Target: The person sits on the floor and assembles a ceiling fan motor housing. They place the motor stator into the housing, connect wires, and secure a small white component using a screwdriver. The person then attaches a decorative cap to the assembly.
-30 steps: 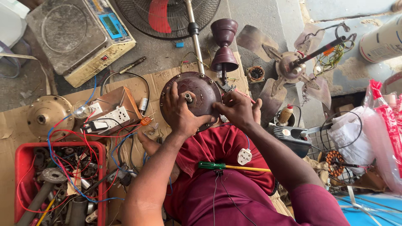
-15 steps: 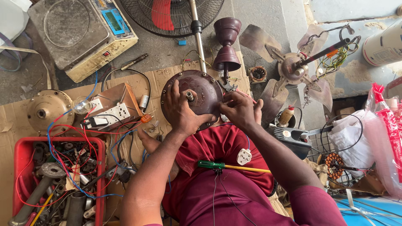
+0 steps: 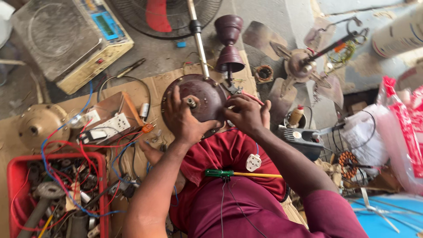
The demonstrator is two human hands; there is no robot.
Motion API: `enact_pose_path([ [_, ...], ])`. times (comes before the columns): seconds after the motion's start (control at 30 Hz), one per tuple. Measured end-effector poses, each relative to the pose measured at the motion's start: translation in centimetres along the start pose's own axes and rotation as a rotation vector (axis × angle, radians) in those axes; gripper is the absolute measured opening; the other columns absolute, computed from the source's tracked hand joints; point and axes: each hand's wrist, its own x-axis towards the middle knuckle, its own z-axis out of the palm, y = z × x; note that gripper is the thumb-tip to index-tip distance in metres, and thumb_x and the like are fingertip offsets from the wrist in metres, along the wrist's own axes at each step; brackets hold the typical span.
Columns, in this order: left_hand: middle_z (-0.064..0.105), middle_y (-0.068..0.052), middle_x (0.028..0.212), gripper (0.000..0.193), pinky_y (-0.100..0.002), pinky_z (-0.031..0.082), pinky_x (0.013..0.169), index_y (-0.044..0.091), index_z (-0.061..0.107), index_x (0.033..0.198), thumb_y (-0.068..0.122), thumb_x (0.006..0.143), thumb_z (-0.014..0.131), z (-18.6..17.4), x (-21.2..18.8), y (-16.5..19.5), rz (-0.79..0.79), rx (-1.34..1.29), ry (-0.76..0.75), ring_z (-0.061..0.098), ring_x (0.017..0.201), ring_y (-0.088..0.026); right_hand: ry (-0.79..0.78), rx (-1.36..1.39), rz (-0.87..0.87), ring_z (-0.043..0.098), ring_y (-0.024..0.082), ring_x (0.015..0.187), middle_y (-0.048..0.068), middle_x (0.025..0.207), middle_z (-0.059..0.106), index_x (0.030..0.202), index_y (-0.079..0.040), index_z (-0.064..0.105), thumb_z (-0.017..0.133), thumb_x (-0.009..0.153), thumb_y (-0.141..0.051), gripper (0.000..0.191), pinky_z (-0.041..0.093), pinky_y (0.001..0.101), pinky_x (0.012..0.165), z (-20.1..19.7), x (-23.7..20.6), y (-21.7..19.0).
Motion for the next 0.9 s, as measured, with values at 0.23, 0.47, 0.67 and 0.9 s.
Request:
enact_pose_path([
  [0.23,0.039,-0.019,0.157,0.090,-0.062,0.026,0.116,0.021,0.056,0.113,0.051,0.040,0.101,-0.1,0.0,0.1,-0.027,-0.020,-0.026,0.034,0.146,-0.047,-0.023,0.041,0.041,0.077,0.018,0.085,0.013,0.110,0.072,0.100,0.001,0.075,0.081,0.082,-0.009,0.022,0.063,0.0271,0.070,0.1,0.1,0.2],
  [0.47,0.036,-0.019,0.157,0.093,-0.064,0.025,0.116,0.021,0.054,0.112,0.056,0.040,0.102,0.0,0.0,0.0,-0.046,0.014,-0.051,0.030,0.146,-0.048,-0.044,0.020,-0.031,0.076,0.019,0.088,0.014,0.116,0.071,0.100,0.002,0.076,0.078,0.082,-0.005,0.019,0.063,0.0279,0.074,0.2,-0.2,1.1],
  [0.67,0.035,-0.019,0.158,0.095,-0.064,0.024,0.118,0.020,0.053,0.113,0.058,0.041,0.101,0.2,0.0,-0.2,-0.038,0.014,-0.039,0.028,0.148,-0.047,-0.073,0.057,0.072,0.075,0.019,0.088,0.014,0.112,0.069,0.104,0.005,0.074,0.078,0.083,-0.006,0.024,0.063,0.0276,0.074,-0.1,0.0,1.1],
  [0.9,0.033,-0.019,0.159,0.096,-0.064,0.022,0.120,0.022,0.051,0.118,0.057,0.044,0.101,0.4,-0.2,-0.4,-0.036,-0.011,-0.051,0.028,0.149,-0.047,-0.111,0.075,0.263,0.078,0.018,0.086,0.014,0.105,0.074,0.111,0.001,0.070,0.079,0.084,-0.009,0.030,0.063,0.0279,0.074,-0.3,0.1,0.6],
])
